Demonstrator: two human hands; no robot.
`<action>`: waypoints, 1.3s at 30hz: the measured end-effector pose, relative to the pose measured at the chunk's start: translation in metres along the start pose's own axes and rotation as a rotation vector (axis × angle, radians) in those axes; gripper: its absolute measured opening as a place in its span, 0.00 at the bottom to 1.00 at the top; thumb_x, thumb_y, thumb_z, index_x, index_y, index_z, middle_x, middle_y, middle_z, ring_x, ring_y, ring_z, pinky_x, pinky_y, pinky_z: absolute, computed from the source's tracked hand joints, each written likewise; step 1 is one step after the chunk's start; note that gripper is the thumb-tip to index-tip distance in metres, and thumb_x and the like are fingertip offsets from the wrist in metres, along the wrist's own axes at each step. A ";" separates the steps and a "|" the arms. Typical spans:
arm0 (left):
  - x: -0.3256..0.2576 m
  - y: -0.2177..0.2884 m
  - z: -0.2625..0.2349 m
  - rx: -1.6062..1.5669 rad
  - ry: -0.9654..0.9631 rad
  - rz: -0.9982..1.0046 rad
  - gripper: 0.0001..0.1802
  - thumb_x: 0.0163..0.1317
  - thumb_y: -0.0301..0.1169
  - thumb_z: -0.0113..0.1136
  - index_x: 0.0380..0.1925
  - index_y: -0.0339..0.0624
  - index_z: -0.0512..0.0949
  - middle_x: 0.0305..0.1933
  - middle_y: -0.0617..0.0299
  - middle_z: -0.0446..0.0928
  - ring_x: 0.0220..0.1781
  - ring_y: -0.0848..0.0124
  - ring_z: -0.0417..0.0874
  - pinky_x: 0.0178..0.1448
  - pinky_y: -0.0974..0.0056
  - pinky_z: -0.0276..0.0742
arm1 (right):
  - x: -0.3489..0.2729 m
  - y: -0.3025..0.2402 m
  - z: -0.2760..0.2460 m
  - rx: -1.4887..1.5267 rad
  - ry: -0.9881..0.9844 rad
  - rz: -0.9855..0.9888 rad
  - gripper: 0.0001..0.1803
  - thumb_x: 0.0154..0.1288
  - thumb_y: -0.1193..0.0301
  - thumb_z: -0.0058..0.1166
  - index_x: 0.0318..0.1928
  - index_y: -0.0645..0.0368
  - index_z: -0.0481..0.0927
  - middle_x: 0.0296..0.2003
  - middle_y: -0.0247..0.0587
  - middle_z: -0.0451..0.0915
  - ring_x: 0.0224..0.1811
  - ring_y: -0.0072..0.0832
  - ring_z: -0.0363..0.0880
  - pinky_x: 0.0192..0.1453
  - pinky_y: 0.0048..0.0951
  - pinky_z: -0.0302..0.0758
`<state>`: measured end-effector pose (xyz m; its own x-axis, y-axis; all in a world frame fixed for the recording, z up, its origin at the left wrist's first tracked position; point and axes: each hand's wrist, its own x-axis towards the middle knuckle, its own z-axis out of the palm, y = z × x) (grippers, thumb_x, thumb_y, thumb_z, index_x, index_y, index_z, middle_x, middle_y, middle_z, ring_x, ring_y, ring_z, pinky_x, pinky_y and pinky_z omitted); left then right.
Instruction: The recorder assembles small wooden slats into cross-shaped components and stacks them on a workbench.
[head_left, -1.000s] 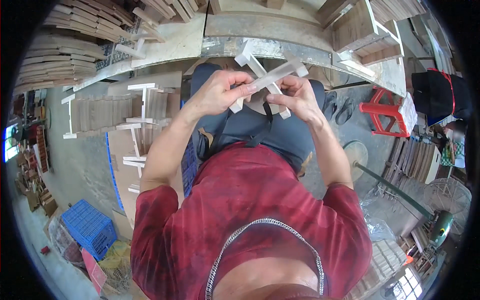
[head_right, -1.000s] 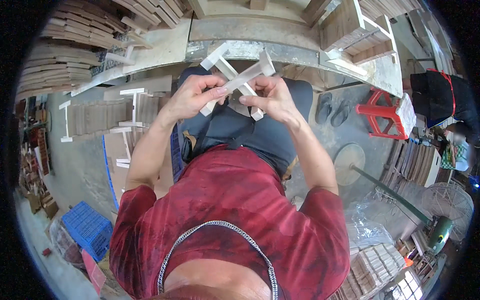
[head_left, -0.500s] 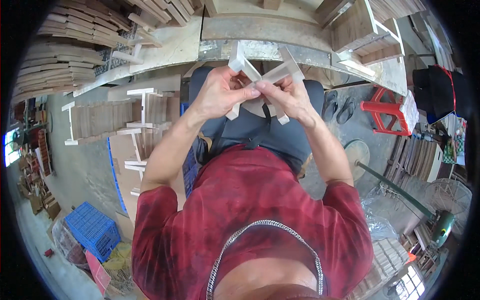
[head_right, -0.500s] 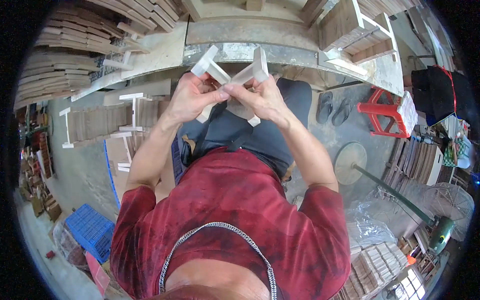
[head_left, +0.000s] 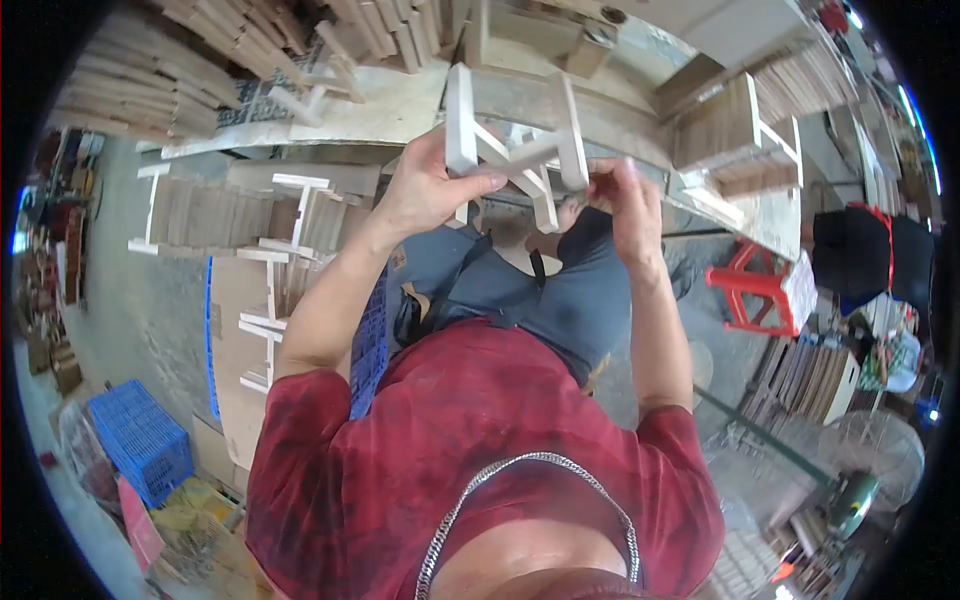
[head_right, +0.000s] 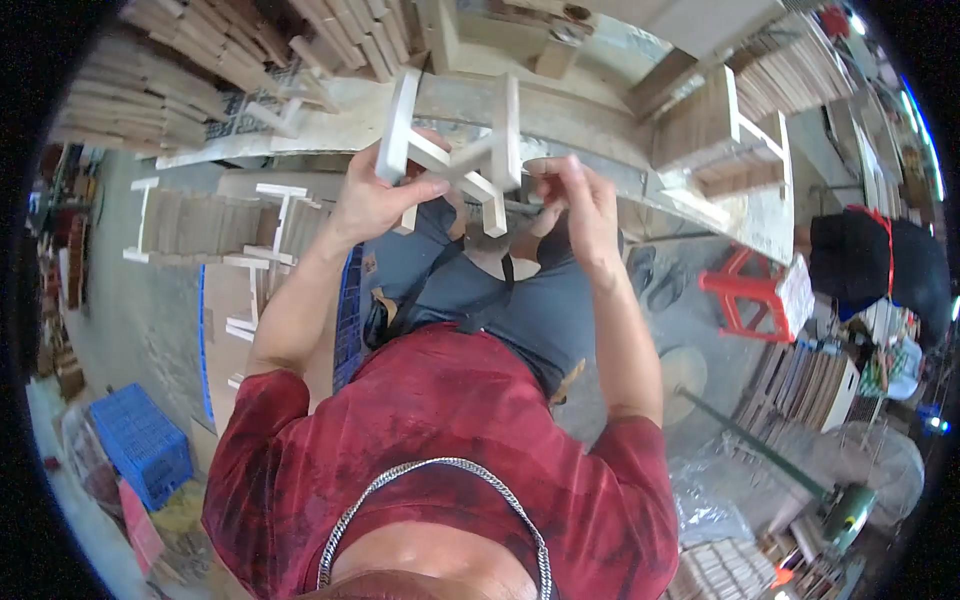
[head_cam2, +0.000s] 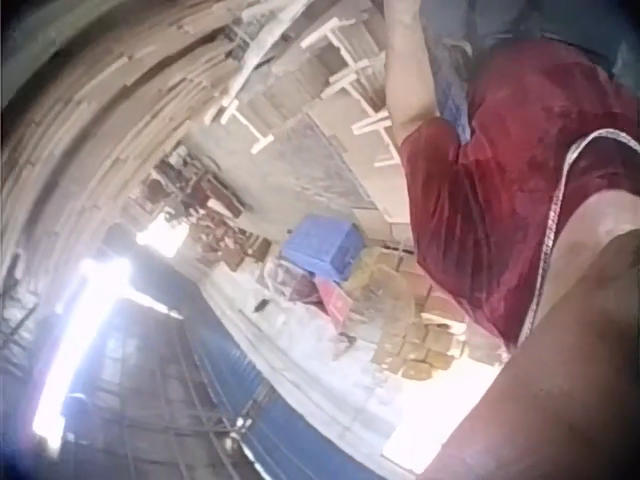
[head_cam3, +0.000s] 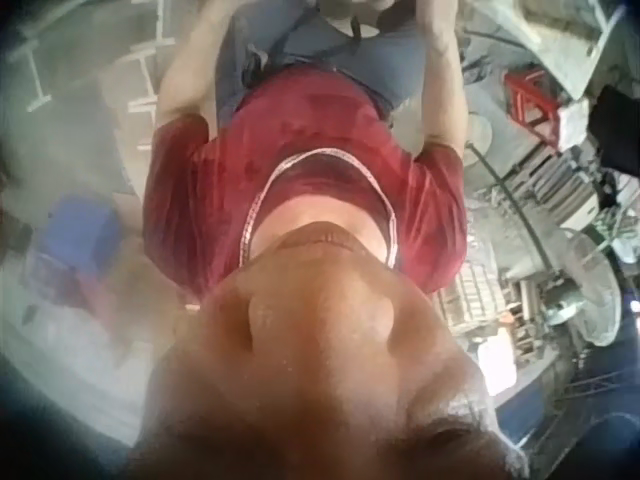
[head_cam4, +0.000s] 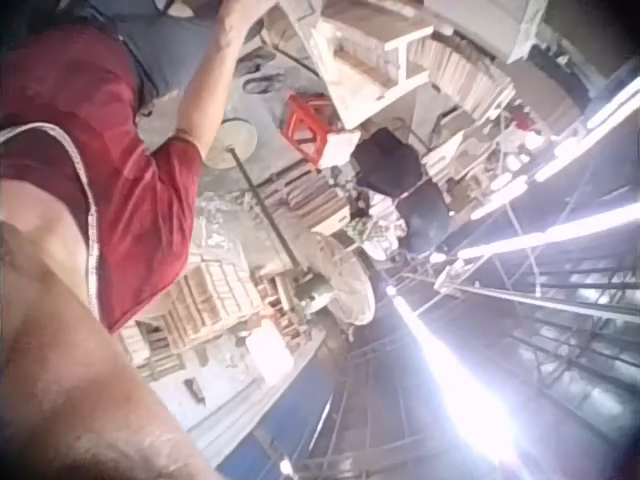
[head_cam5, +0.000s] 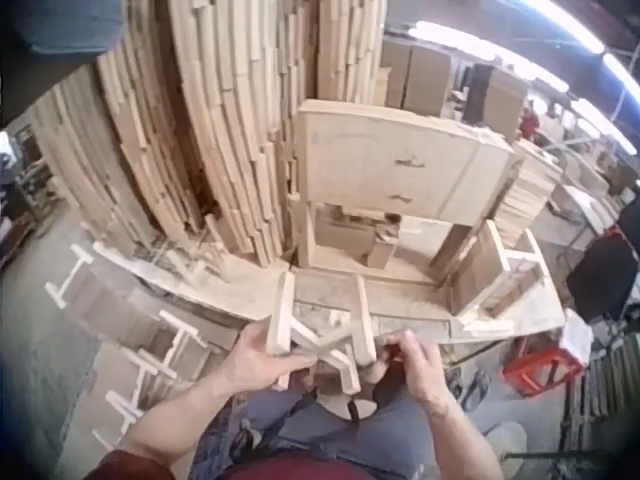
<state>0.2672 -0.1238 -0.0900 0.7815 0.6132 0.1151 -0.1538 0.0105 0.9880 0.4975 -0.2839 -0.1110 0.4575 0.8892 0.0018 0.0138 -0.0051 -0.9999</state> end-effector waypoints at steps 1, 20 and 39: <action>-0.007 0.007 -0.004 0.090 0.013 0.133 0.16 0.60 0.22 0.70 0.48 0.34 0.80 0.55 0.58 0.79 0.54 0.73 0.80 0.55 0.66 0.80 | 0.004 -0.011 0.010 0.197 -0.073 0.083 0.28 0.80 0.52 0.40 0.51 0.64 0.84 0.30 0.33 0.80 0.27 0.21 0.73 0.35 0.25 0.73; -0.016 -0.070 -0.246 0.814 0.980 0.093 0.30 0.55 0.34 0.72 0.56 0.33 0.75 0.50 0.43 0.83 0.52 0.53 0.85 0.56 0.55 0.78 | 0.199 -0.077 0.268 -0.223 -0.487 -0.452 0.14 0.72 0.70 0.60 0.55 0.62 0.81 0.34 0.31 0.83 0.35 0.16 0.78 0.42 0.23 0.77; -0.016 -0.080 -0.305 0.515 0.558 -0.095 0.19 0.65 0.22 0.61 0.56 0.33 0.78 0.47 0.61 0.85 0.48 0.72 0.83 0.55 0.64 0.78 | 0.251 0.025 0.293 -0.422 -0.494 -0.330 0.15 0.70 0.68 0.62 0.51 0.64 0.82 0.36 0.40 0.85 0.37 0.23 0.81 0.45 0.28 0.79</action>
<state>0.0826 0.1066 -0.2021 0.3351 0.9376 0.0934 0.3071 -0.2024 0.9299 0.3527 0.0733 -0.1400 -0.0835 0.9770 0.1961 0.4688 0.2121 -0.8575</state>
